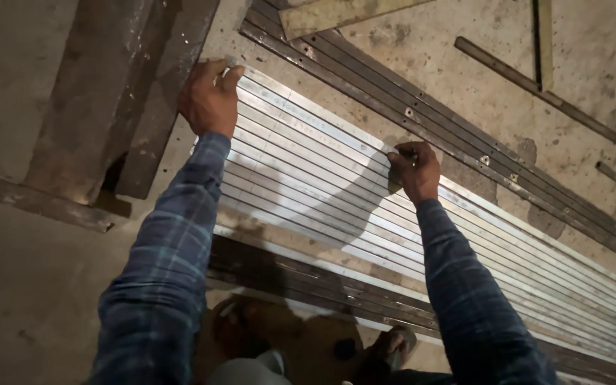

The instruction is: Assembling and aligning metal slats and frame pieces on the floor for fabrication.

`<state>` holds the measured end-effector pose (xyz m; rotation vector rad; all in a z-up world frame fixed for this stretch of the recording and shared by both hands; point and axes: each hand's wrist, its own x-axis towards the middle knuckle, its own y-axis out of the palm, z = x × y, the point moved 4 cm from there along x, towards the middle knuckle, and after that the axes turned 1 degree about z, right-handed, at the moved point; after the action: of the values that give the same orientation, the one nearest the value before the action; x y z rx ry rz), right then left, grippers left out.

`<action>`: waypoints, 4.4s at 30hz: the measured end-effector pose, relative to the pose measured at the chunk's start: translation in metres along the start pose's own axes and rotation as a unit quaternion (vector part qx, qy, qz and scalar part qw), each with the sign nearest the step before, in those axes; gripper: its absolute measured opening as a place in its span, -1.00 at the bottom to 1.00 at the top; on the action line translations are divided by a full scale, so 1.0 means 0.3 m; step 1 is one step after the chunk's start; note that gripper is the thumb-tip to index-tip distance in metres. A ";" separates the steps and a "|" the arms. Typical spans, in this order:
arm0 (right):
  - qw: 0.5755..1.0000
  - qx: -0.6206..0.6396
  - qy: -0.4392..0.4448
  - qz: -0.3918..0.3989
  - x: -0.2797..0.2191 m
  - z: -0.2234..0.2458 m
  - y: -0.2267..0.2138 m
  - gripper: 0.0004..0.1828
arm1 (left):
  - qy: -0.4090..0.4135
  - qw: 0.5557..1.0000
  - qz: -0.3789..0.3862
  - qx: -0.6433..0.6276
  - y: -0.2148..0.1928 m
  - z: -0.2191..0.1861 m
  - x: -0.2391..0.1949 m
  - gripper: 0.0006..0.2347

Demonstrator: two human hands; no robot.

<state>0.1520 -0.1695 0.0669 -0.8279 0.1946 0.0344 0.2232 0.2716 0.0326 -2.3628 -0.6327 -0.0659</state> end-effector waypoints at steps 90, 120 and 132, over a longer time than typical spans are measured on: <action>0.996 -0.066 -0.049 0.019 -0.125 0.060 0.034 -0.73 | -0.183 0.978 0.097 -0.022 -0.055 0.043 -0.010 -0.72; 0.991 -0.049 -0.123 -0.006 -0.114 0.022 0.053 -0.74 | -0.085 0.991 0.102 0.001 -0.041 0.133 -0.105 -0.71; 0.978 -0.091 -0.162 -0.100 -0.541 0.165 0.199 -0.73 | 0.068 0.991 0.081 0.078 -0.599 0.124 -0.517 -0.83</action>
<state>-0.0058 -0.0854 0.0861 -1.0086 -0.2021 -0.0030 -0.0003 0.3461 0.0802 -2.2283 -0.3659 -0.1016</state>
